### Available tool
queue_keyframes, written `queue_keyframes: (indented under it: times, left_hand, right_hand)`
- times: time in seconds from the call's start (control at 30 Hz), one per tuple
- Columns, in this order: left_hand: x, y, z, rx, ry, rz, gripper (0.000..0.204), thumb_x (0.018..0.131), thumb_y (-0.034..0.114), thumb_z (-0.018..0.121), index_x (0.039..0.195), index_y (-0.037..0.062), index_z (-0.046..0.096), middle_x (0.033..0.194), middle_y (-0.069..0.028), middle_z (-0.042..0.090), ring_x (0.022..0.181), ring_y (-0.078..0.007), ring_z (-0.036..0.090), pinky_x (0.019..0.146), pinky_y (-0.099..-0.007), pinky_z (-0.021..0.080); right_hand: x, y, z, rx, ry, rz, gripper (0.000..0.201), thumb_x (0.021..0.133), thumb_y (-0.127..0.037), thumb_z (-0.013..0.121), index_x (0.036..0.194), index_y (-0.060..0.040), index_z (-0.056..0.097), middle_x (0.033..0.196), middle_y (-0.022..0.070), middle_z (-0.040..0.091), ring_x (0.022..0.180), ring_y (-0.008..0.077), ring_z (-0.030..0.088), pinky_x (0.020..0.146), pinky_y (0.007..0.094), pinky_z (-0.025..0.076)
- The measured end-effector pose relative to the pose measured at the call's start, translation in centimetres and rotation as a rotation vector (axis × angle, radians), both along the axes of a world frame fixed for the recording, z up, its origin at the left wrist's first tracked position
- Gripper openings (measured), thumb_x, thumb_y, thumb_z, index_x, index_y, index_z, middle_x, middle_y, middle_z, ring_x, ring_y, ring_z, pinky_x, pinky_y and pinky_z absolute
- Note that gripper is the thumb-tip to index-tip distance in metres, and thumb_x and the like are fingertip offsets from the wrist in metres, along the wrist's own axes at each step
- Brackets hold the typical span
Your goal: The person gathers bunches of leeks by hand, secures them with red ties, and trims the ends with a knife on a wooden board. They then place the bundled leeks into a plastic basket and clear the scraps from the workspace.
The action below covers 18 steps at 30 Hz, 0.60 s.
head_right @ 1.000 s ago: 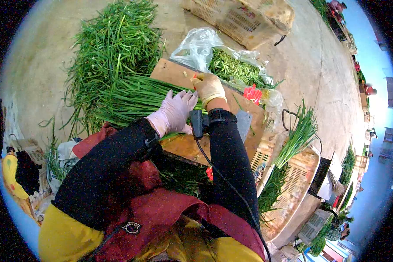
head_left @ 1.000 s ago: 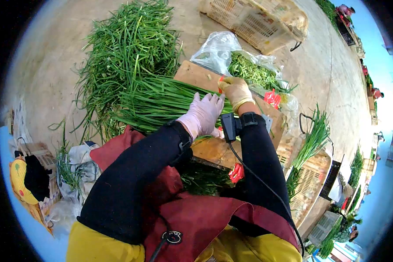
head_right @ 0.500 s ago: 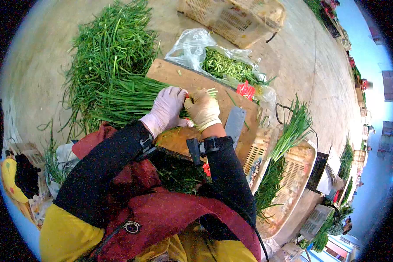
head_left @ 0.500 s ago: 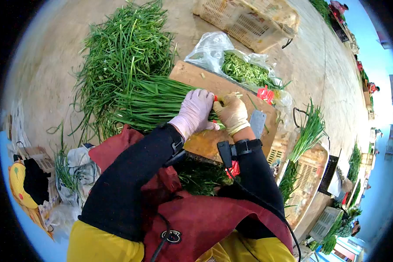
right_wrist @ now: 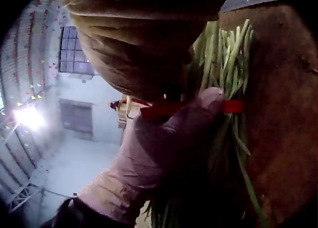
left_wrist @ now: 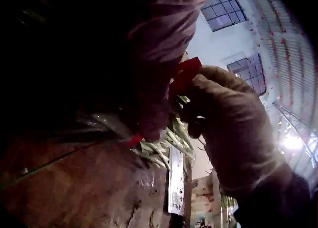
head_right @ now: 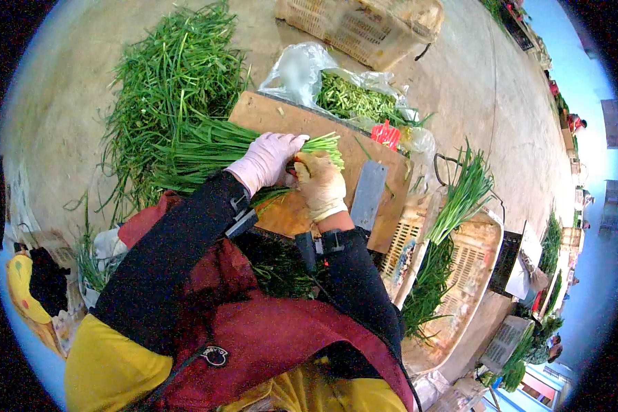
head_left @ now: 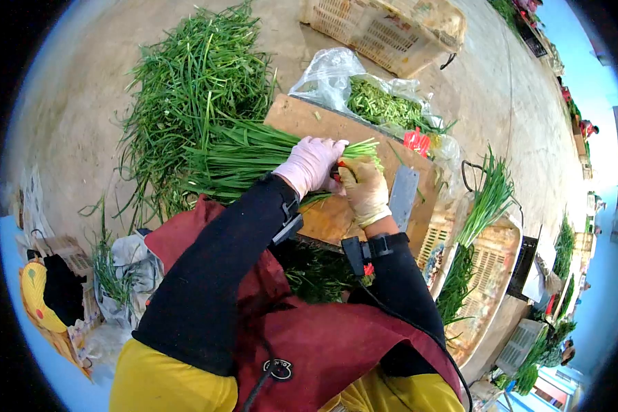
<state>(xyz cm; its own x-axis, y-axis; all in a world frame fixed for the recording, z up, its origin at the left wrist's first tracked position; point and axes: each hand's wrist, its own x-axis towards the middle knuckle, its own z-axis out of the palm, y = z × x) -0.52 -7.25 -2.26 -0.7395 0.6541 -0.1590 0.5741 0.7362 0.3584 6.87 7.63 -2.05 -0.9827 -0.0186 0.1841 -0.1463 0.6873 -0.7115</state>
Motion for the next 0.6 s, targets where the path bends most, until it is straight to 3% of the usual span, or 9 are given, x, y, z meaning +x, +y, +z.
queue_keyframes:
  times: [0.1,0.27,0.43,0.53,0.6]
  left_hand:
    - [-0.3,-0.1,0.2,0.031,-0.049,-0.007,0.099,0.059,0.046,0.086,0.140,0.0104,0.042,0.116,-0.0148,0.063,0.107,-0.0345,0.062,0.095,-0.0418,0.047]
    - [-0.6,0.3,0.1,-0.020,-0.059,-0.011,0.098,0.059,0.038,0.087,0.141,0.0101,0.041,0.118,-0.0145,0.063,0.109,-0.0337,0.061,0.096,-0.0412,0.047]
    - [-0.5,0.1,-0.8,-0.015,0.006,-0.029,0.098,0.062,0.039,0.084,0.142,0.0081,0.038,0.118,-0.0140,0.062,0.110,-0.0316,0.061,0.096,-0.0407,0.047]
    - [0.6,0.3,0.0,-0.109,0.006,-0.032,0.097,0.064,0.045,0.080,0.142,0.0075,0.037,0.118,-0.0134,0.062,0.110,-0.0297,0.061,0.095,-0.0417,0.045]
    - [1.1,0.1,-0.2,-0.113,-0.016,-0.037,0.095,0.066,0.048,0.078,0.142,0.0098,0.038,0.119,-0.0123,0.062,0.110,-0.0285,0.060,0.095,-0.0425,0.044]
  right_hand:
    - [1.3,0.8,0.0,-0.018,0.017,-0.018,0.022,0.085,-0.017,0.066,0.106,-0.0108,0.069,0.100,0.0130,0.067,0.092,0.0331,0.065,0.080,0.0399,0.052]
    - [2.0,0.4,-1.5,0.109,-0.101,0.014,0.027,0.085,-0.019,0.067,0.112,-0.0122,0.069,0.102,0.0132,0.069,0.096,0.0317,0.066,0.083,0.0394,0.052]
    - [1.3,0.0,-1.2,0.021,-0.100,0.096,0.022,0.085,-0.017,0.068,0.105,-0.0090,0.070,0.097,0.0134,0.069,0.091,0.0322,0.066,0.081,0.0384,0.052]
    - [0.6,-0.6,-1.6,-0.165,-0.061,0.091,0.016,0.084,-0.012,0.068,0.098,-0.0062,0.070,0.092,0.0135,0.068,0.084,0.0305,0.066,0.076,0.0368,0.053]
    - [0.7,-0.9,-2.7,-0.466,-0.202,-0.110,0.011,0.082,-0.007,0.069,0.093,-0.0033,0.069,0.089,0.0125,0.068,0.077,0.0255,0.065,0.072,0.0338,0.052]
